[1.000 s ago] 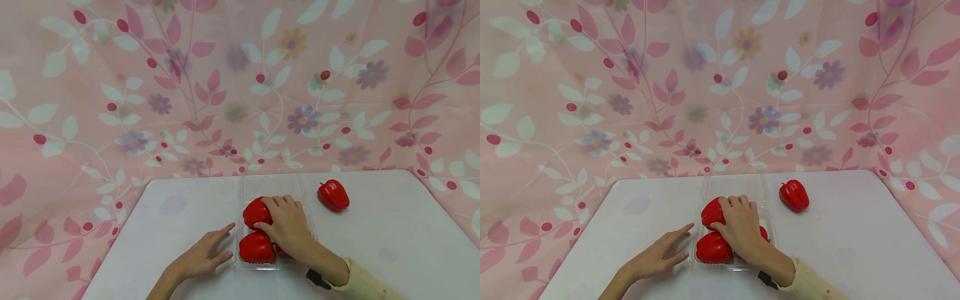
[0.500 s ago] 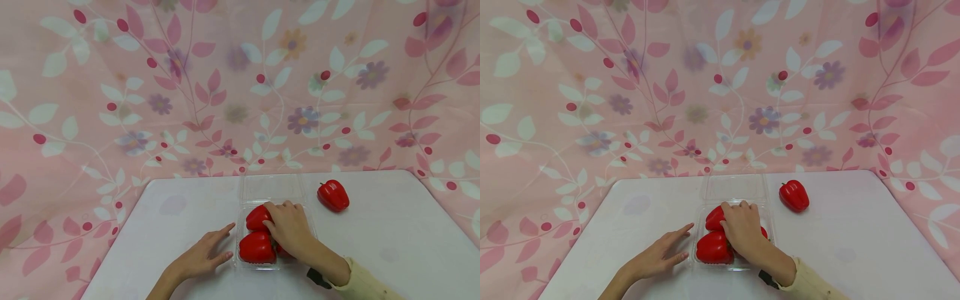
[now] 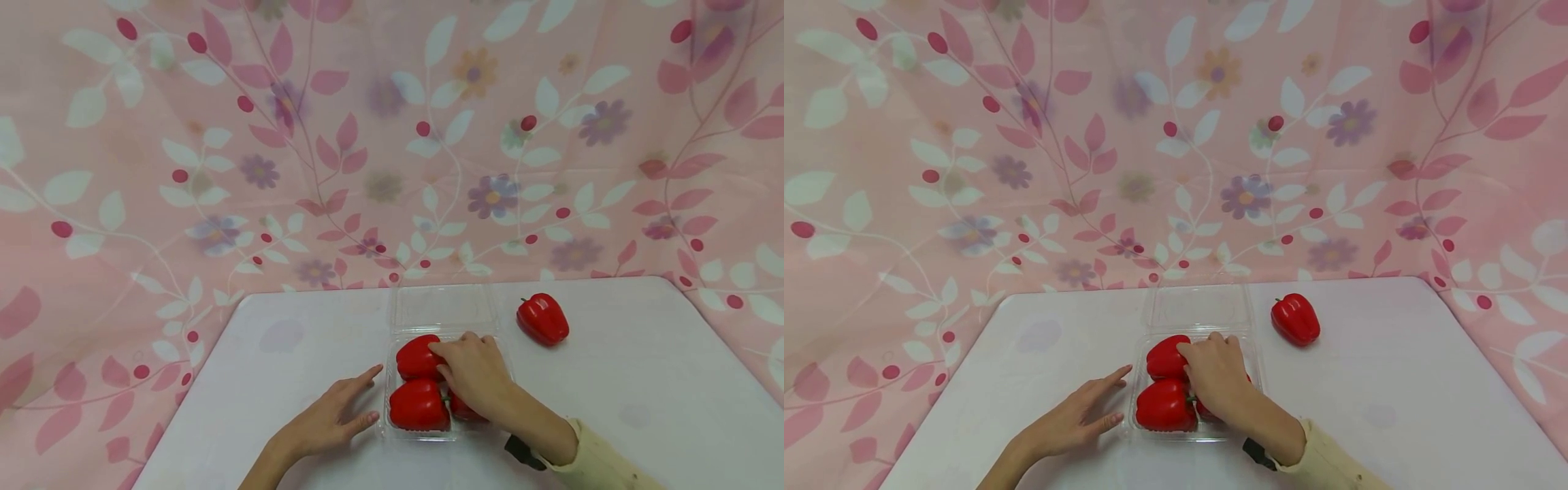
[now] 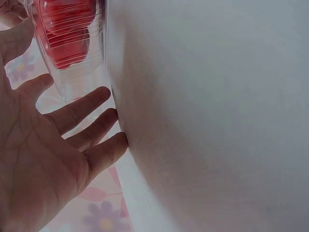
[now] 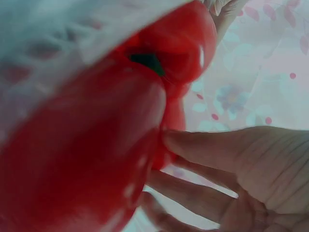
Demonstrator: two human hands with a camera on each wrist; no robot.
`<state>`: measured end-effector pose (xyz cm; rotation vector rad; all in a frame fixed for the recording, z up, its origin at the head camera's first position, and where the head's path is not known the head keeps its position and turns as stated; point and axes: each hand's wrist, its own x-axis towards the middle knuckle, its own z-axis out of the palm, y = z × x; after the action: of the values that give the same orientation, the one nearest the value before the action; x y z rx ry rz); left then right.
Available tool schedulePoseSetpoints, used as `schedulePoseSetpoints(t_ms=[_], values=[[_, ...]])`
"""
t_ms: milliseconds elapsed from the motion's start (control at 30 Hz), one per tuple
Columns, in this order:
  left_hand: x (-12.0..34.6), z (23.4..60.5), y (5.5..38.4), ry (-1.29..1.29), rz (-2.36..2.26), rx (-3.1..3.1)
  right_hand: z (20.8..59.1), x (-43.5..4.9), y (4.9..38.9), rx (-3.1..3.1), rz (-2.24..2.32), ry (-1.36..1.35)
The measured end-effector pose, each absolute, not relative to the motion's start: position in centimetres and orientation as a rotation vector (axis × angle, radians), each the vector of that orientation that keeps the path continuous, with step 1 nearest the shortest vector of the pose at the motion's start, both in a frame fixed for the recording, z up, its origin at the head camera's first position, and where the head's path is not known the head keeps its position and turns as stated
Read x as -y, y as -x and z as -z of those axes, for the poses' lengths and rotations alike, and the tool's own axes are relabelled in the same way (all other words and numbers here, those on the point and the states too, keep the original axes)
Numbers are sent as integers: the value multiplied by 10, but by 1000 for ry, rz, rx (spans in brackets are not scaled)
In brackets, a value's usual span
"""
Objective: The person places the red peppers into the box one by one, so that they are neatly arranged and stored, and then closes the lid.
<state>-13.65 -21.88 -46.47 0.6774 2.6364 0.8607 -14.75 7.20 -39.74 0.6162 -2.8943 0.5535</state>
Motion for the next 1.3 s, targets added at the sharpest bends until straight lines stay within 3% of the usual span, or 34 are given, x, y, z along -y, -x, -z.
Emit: schedulePoseSetpoints(t_ms=[633, 1300], values=[[221, 463, 136, -684, -872, -2642, 389, -76, 145, 3206, -517, -690], [222, 467, 138, -676, -872, -2638, 385, -98, 151, 3103, -725, -637]])
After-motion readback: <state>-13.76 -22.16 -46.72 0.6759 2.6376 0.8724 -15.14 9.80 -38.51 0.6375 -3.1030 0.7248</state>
